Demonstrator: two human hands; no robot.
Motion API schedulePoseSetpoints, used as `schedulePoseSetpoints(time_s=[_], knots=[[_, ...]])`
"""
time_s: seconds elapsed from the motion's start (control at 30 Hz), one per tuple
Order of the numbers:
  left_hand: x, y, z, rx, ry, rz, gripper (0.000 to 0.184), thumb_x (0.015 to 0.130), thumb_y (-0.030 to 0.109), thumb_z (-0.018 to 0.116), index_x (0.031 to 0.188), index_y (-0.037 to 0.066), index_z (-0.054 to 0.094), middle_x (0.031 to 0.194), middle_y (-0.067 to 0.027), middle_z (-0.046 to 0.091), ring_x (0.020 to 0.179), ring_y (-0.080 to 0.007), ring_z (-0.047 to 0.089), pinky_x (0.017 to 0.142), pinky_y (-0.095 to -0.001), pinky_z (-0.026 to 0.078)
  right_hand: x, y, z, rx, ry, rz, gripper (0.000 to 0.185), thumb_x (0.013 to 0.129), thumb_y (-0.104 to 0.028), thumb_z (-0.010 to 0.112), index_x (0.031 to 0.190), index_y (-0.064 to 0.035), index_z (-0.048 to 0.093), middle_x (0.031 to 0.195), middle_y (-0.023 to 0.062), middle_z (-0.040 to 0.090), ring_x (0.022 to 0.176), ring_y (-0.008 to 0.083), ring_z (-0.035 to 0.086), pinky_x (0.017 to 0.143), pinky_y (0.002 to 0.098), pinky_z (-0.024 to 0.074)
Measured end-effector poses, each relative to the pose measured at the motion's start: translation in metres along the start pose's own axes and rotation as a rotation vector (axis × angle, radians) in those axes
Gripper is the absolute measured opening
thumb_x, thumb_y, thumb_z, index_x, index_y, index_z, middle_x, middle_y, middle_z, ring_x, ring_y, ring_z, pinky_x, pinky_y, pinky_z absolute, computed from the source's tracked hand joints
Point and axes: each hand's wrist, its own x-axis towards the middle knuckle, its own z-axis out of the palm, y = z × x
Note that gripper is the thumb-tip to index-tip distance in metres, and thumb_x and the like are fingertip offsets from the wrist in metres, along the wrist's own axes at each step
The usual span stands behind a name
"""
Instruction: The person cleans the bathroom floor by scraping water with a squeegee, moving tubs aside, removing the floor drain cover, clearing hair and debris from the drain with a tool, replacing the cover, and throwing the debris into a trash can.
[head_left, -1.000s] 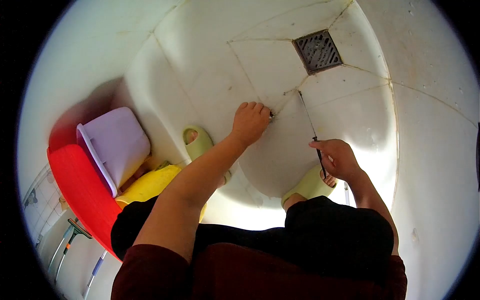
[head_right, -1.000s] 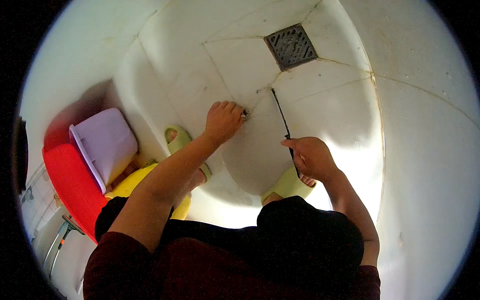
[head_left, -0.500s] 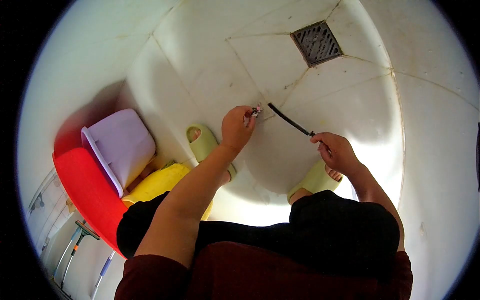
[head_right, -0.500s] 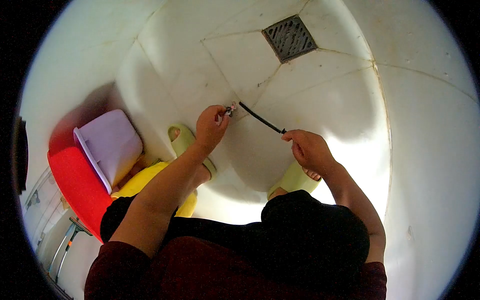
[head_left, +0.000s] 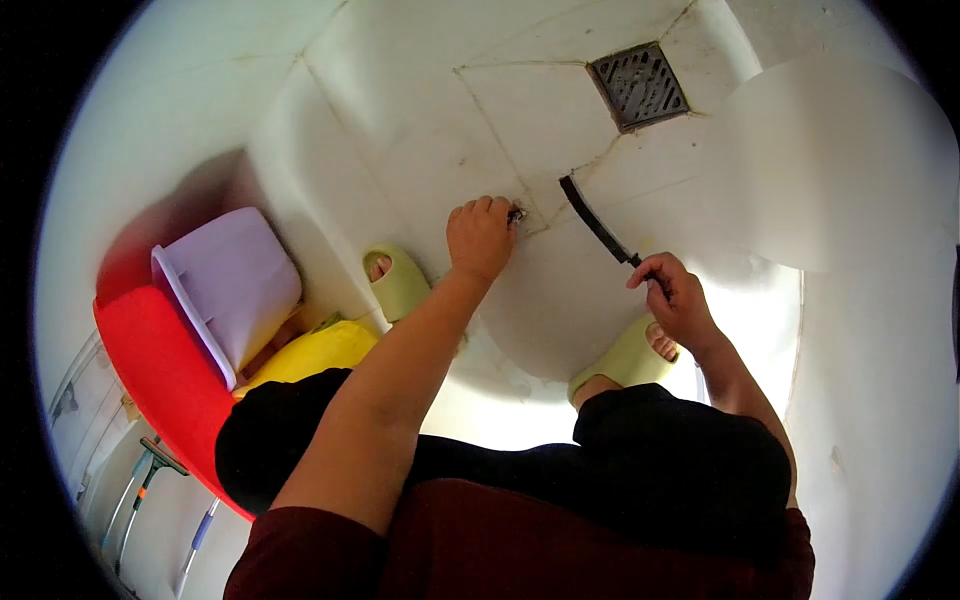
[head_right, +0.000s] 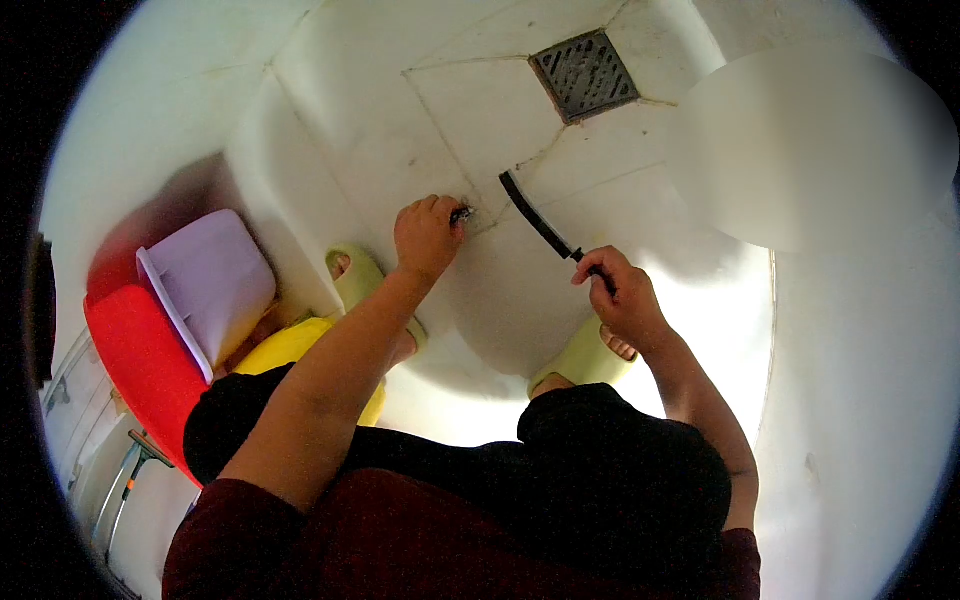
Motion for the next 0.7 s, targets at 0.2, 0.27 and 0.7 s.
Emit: schedulePoseSetpoints(time_s=[0.2,0.27,0.7], knots=[[0.001,0.002,-0.02,-0.254,0.135,-0.108,0.017,0.066,0.014,0.066,0.079,0.009,0.057,0.074,-0.0075,0.058,0.072,-0.027,0.056,0.065,-0.0371,0.044,-0.006,-0.034,0.015,0.267,0.122,0.185,0.022,0.082,0.006,0.038,0.102,-0.005,0.037,0.086,0.0088,0.06,0.062,0.0084,0.052,0.056,0.0221,0.0435],[-0.003,0.006,-0.04,-0.333,0.13,-0.18,0.017,0.065,0.013,0.065,0.079,0.008,0.057,0.073,-0.0077,0.058,0.07,-0.0275,0.056,0.063,-0.0372,0.044,-0.012,-0.051,0.022,0.27,0.177,0.175,0.025,0.08,0.008,0.036,0.101,-0.0057,0.031,0.091,0.0147,0.057,0.047,0.0048,0.043,0.042,0.0194,0.038],[-0.129,0.046,-0.245,-0.626,0.201,-0.322,0.015,0.065,0.012,0.064,0.077,0.008,0.056,0.074,-0.0073,0.058,0.071,-0.026,0.057,0.064,-0.0387,0.044,-0.103,-0.294,0.009,-0.201,0.301,0.019,0.037,0.085,0.005,0.039,0.122,-0.0018,0.038,0.088,0.0076,0.06,0.056,0.005,0.048,0.053,0.018,0.0425]])
